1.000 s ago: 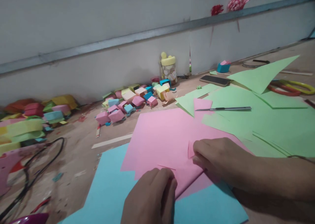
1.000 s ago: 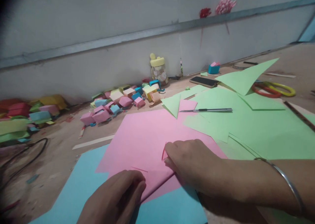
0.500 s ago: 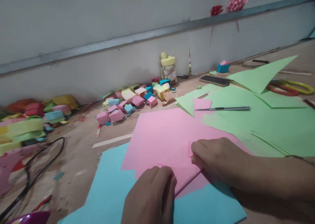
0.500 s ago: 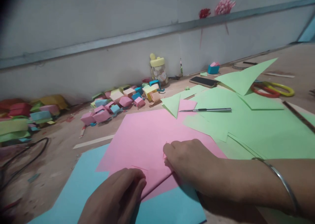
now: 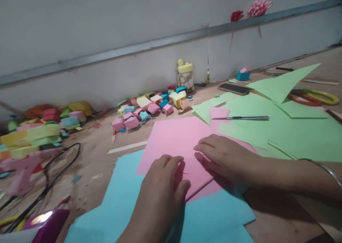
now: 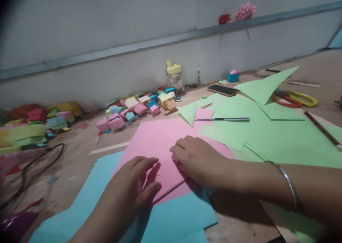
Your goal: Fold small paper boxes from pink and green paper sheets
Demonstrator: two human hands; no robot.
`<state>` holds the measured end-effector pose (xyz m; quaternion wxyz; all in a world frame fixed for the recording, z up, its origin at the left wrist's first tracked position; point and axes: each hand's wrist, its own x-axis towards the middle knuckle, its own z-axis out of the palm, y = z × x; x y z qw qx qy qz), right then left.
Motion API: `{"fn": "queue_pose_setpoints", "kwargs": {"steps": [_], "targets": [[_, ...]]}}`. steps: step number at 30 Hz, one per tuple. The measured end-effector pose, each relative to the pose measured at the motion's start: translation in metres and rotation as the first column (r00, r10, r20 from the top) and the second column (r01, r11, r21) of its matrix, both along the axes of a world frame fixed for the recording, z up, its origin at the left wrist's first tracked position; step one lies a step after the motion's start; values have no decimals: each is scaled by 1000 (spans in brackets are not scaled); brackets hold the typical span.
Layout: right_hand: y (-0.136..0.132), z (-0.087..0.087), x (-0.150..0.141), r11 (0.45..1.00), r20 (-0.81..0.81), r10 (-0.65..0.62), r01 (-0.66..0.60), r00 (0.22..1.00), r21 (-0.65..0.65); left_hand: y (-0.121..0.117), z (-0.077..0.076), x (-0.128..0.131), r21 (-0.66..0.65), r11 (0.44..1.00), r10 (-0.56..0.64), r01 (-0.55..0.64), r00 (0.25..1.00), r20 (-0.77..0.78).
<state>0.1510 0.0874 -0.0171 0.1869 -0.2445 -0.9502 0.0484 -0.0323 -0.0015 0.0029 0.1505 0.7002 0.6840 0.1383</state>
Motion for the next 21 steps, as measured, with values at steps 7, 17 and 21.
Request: {"fn": "queue_pose_setpoints", "kwargs": {"steps": [7,17,21], "targets": [[11,8,2,995,58,27,-21,998,-94,17,19,10,-72,994,81,-82,996,-23],[8,5,5,993,-57,26,-32,998,-116,9,11,13,-22,999,48,-47,997,66],[4,8,10,988,41,150,-149,988,-46,0,4,10,49,997,-57,54,996,62]]}}
